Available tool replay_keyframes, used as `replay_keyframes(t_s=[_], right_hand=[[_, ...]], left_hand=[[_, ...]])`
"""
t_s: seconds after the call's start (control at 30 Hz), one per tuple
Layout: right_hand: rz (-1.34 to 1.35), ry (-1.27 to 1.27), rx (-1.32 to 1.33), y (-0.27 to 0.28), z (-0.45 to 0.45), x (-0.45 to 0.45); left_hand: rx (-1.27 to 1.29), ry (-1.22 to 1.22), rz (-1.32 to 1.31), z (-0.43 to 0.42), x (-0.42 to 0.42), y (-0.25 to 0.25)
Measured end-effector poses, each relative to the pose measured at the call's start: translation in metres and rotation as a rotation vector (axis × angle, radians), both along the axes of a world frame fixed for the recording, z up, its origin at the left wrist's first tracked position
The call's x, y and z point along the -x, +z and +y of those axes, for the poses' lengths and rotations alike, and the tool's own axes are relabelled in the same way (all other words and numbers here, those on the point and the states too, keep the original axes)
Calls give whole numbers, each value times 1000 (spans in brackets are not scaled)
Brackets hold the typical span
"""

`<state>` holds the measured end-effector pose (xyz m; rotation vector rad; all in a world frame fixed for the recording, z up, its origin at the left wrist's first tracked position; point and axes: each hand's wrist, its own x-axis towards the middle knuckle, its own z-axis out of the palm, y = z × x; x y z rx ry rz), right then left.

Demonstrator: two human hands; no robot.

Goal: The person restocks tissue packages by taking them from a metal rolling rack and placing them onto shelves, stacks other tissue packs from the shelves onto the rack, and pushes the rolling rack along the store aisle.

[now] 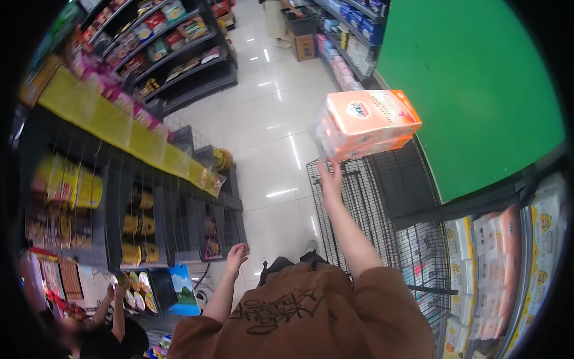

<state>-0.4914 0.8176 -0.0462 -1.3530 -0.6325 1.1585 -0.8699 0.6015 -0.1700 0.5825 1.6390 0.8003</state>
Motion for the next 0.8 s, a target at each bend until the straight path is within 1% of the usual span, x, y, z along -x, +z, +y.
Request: replay_keyframes(t_s=[0.03, 0.07, 0.17, 0.27, 0.33, 0.37, 0.43, 0.47, 0.5, 0.53, 0.63, 0.7, 0.77, 0.8], right_hand=[[103, 51, 22, 22, -6, 0], [212, 101, 46, 31, -9, -1], [244, 109, -12, 23, 4, -10], [433, 4, -37, 20, 19, -12], [449, -18, -36, 17, 32, -9], [458, -38, -42, 14, 39, -5], [487, -112, 27, 5, 52, 11], [502, -155, 33, 7, 69, 15], [498, -223, 70, 11, 80, 18], [497, -286, 123, 13, 85, 23], [58, -497, -51, -9, 92, 32], [19, -541, -48, -5, 83, 37], [20, -597, -28, 13, 63, 41], [42, -630, -15, 28, 51, 44]], left_hand=[[34, -80, -3, 19, -7, -7], [73, -160, -2, 34, -12, -12], [133, -341, 20, 91, -31, -28], [117, -462, -8, 161, -50, -38], [108, -552, -31, 211, -67, -38], [94, -596, -65, 232, -74, -45], [44, -732, -112, 290, -80, -62], [109, -747, -94, 321, -94, -53], [184, -753, -72, 340, -106, -41], [202, -815, -84, 364, -118, -30], [121, -996, -228, 424, -151, -11], [151, -1012, -323, 450, -177, 8], [214, -994, -396, 469, -196, -3], [196, -1026, -496, 478, -210, -2]])
